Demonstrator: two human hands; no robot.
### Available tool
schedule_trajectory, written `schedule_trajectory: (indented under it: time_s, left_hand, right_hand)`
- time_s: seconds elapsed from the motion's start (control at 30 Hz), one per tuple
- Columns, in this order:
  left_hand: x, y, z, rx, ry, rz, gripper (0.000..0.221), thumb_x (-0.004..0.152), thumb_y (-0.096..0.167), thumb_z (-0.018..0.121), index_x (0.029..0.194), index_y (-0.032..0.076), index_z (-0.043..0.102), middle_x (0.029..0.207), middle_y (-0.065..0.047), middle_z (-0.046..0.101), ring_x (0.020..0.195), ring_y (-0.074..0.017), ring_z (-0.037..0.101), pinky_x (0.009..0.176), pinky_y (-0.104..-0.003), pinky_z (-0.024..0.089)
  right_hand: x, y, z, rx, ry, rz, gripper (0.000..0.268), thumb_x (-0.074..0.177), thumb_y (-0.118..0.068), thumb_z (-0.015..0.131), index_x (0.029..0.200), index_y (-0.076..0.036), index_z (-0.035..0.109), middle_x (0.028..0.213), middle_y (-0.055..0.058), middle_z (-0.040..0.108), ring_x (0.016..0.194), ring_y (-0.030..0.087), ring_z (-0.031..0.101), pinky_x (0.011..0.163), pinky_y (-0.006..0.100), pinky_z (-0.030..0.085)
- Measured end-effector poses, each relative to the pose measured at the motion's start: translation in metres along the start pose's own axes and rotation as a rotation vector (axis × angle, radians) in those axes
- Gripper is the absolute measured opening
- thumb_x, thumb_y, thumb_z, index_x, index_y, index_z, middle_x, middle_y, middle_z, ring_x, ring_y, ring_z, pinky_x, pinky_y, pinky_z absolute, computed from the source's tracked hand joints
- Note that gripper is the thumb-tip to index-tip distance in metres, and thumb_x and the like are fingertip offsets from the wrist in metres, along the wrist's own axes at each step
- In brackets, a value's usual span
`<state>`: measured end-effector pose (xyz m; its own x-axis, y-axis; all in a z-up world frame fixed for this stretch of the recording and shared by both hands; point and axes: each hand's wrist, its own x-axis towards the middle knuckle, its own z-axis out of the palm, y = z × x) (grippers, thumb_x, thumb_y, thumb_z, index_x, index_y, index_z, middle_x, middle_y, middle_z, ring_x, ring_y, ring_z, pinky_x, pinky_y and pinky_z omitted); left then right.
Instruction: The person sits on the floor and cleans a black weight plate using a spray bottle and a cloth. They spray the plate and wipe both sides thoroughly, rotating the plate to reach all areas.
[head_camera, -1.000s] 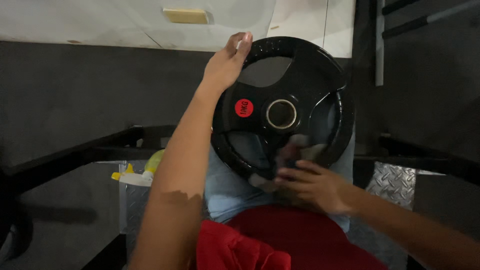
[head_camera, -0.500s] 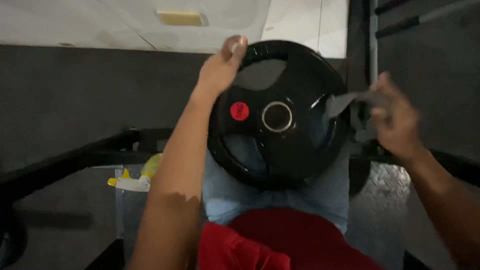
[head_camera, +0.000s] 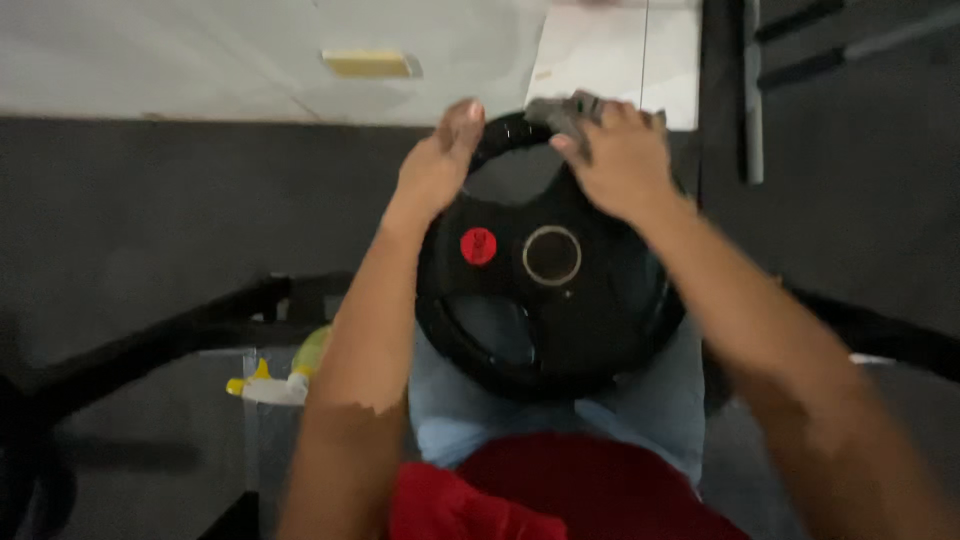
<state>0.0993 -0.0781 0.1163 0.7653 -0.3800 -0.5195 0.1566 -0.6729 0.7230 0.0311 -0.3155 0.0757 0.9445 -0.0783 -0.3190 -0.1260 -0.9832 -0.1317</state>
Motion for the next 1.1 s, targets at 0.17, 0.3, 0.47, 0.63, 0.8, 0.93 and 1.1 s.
schedule_trajectory:
  time_s: [0.17,0.3,0.47,0.63,0.8,0.93,1.1]
  left_hand:
    - [0.000,-0.008,0.001,-0.022,0.016,0.106,0.102,0.074,0.084,0.010,0.153,0.027,0.037,0.108,-0.014,0.071,0.093,-0.0375,0.067,0.071,-0.043,0.045]
    - [0.003,-0.010,0.004,-0.025,0.018,0.137,0.101,0.073,0.085,0.009,0.149,0.026,0.041,0.086,-0.013,0.064,0.078,-0.0337,0.062,0.068,-0.042,0.040]
    - [0.006,-0.015,0.005,0.005,0.040,0.210,0.104,0.076,0.084,0.009,0.151,0.019,0.041,0.059,-0.006,0.042,0.053,-0.0262,0.045,0.053,-0.041,0.027]
    - [0.015,-0.022,0.009,0.028,0.059,0.171,0.093,0.077,0.082,0.010,0.143,0.024,0.042,0.095,-0.012,0.066,0.069,-0.0347,0.058,0.061,-0.044,0.035]
    - [0.010,-0.018,0.007,0.011,0.049,0.150,0.095,0.077,0.083,0.012,0.148,0.025,0.041,0.102,-0.016,0.072,0.090,-0.0384,0.068,0.074,-0.046,0.045]
    - [0.003,-0.014,0.005,0.011,0.052,0.148,0.098,0.078,0.081,0.014,0.151,0.021,0.040,0.103,-0.015,0.074,0.091,-0.0372,0.069,0.071,-0.045,0.048]
    - [0.009,-0.013,0.009,0.052,0.053,0.147,0.100,0.076,0.084,0.013,0.151,0.023,0.040,0.121,-0.018,0.071,0.111,-0.0422,0.065,0.083,-0.048,0.045]
  right_hand:
    - [-0.059,0.076,0.031,-0.113,0.504,-0.317,0.053,0.115,-0.045,0.045,0.139,-0.004,0.069,0.123,0.025,0.065,0.102,0.046,0.060,0.086,0.053,0.051]
    - [-0.151,0.107,0.021,0.026,0.454,-0.270,0.041,0.107,-0.037,0.065,0.119,0.001,0.077,0.119,0.021,0.065,0.111,0.034,0.064,0.082,0.040,0.057]
    - [-0.212,0.032,0.002,0.273,0.371,-0.960,0.028,0.092,-0.021,0.073,0.118,-0.010,0.069,0.123,0.013,0.066,0.111,0.027,0.067,0.097,0.045,0.053]
    - [-0.220,0.046,0.095,-0.137,-0.042,-1.036,0.051,0.085,-0.030,0.067,0.133,-0.023,0.050,0.159,0.003,0.041,0.128,0.031,0.046,0.099,0.051,0.039]
    - [-0.232,0.095,0.089,-0.093,-0.153,-0.935,0.070,0.080,-0.043,0.075,0.145,-0.031,0.054,0.162,0.009,0.034,0.134,0.035,0.046,0.107,0.064,0.035]
    - [-0.247,0.137,0.101,-0.076,-0.166,-0.712,0.060,0.065,-0.035,0.086,0.123,-0.033,0.071,0.160,0.006,0.039,0.141,0.040,0.041,0.112,0.069,0.032]
    - [-0.237,0.097,0.098,-0.051,-0.317,-0.626,0.083,0.085,-0.033,0.064,0.160,-0.020,0.030,0.156,0.006,0.043,0.135,0.032,0.043,0.109,0.057,0.033]
